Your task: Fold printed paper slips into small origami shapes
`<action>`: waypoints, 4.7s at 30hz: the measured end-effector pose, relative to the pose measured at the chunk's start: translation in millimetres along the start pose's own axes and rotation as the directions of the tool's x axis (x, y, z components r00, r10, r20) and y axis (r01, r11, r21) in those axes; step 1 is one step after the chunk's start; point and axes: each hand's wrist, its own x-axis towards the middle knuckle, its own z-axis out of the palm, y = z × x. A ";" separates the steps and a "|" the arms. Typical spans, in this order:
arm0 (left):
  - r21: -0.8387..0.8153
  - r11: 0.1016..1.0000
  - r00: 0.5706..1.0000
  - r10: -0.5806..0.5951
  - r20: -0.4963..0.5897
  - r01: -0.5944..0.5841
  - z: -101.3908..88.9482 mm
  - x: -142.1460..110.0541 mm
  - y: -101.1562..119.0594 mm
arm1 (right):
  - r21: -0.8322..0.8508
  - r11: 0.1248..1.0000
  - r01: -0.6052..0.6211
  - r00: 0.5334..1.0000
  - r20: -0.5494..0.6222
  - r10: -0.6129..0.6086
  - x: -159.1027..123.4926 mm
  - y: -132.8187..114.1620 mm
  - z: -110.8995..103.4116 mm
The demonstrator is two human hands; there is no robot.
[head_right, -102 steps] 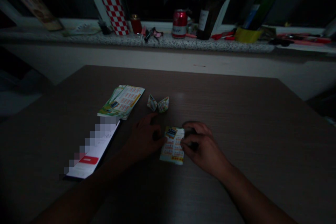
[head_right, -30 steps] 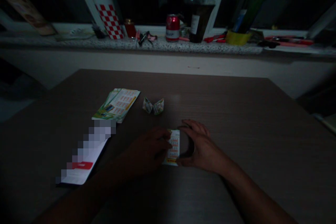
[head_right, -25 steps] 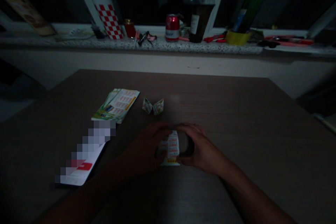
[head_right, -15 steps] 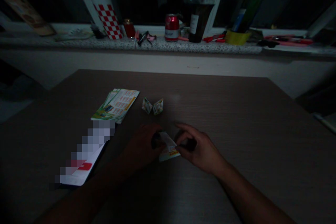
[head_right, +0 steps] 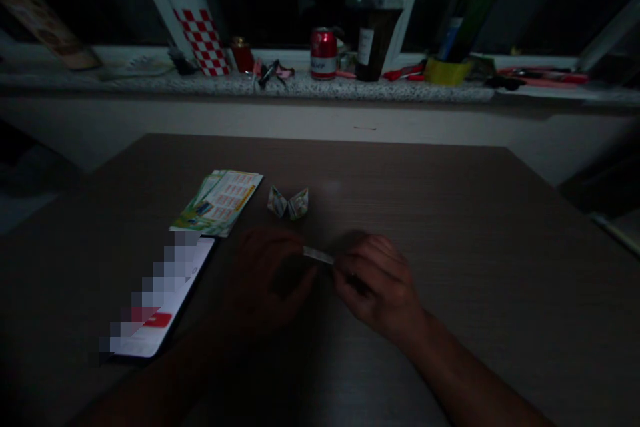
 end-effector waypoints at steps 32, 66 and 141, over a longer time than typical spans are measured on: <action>0.121 0.993 0.999 0.004 0.038 -0.009 -7.3 11.8 -10.4 | -0.082 0.985 0.152 0.988 0.052 -0.148 5.1 -11.8 -8.4; -0.066 0.976 0.952 0.217 0.215 -0.208 -5.5 2.2 -2.6 | -0.098 0.995 0.021 1.000 -0.020 -0.023 8.1 -5.1 -5.1; 0.162 0.984 0.996 0.079 -0.034 -0.073 -15.7 11.6 -5.3 | -0.113 0.991 -0.074 0.995 0.065 0.082 2.1 -4.4 -4.9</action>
